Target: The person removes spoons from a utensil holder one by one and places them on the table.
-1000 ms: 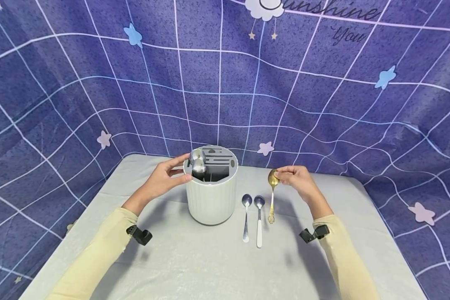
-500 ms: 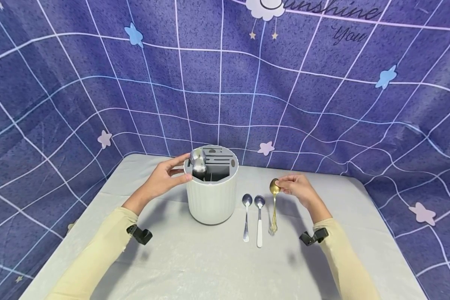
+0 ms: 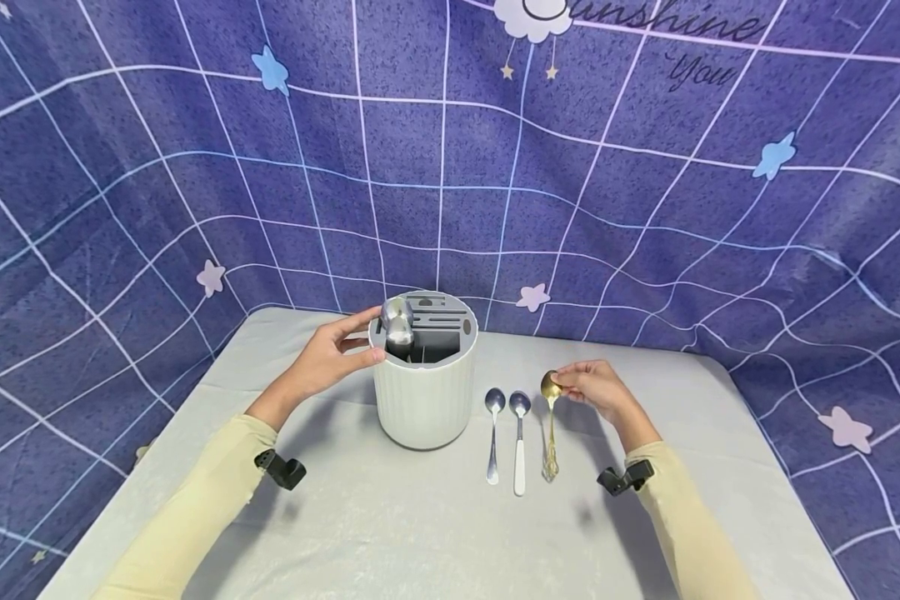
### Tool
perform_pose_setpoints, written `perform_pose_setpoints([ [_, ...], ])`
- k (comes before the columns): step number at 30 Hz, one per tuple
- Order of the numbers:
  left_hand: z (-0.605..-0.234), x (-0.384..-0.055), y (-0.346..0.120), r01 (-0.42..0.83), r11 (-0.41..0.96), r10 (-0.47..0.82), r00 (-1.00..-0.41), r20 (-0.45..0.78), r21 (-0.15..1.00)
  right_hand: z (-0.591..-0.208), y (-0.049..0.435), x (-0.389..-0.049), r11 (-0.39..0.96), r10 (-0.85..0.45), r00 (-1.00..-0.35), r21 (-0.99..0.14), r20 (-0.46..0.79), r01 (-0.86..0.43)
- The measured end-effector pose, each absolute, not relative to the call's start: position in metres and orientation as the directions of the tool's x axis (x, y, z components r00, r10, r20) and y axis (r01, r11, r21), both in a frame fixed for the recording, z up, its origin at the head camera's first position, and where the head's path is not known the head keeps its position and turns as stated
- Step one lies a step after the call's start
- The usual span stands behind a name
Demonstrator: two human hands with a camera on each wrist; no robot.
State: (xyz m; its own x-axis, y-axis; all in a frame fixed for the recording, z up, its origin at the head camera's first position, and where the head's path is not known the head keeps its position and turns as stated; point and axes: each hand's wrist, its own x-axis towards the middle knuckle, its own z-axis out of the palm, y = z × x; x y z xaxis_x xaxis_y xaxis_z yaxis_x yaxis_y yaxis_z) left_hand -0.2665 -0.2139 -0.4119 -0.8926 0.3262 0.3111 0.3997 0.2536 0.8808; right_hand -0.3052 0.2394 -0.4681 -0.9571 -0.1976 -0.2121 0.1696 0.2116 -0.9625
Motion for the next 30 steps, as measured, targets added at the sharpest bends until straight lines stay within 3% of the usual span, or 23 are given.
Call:
perform_pose_setpoints([
  [30, -0.411, -0.266, -0.213, 0.405, 0.252, 0.32, -0.892, 0.319, 0.879, -0.502, 0.24, -0.305, 0.136, -0.173, -0.943, -0.956, -0.283, 0.262],
])
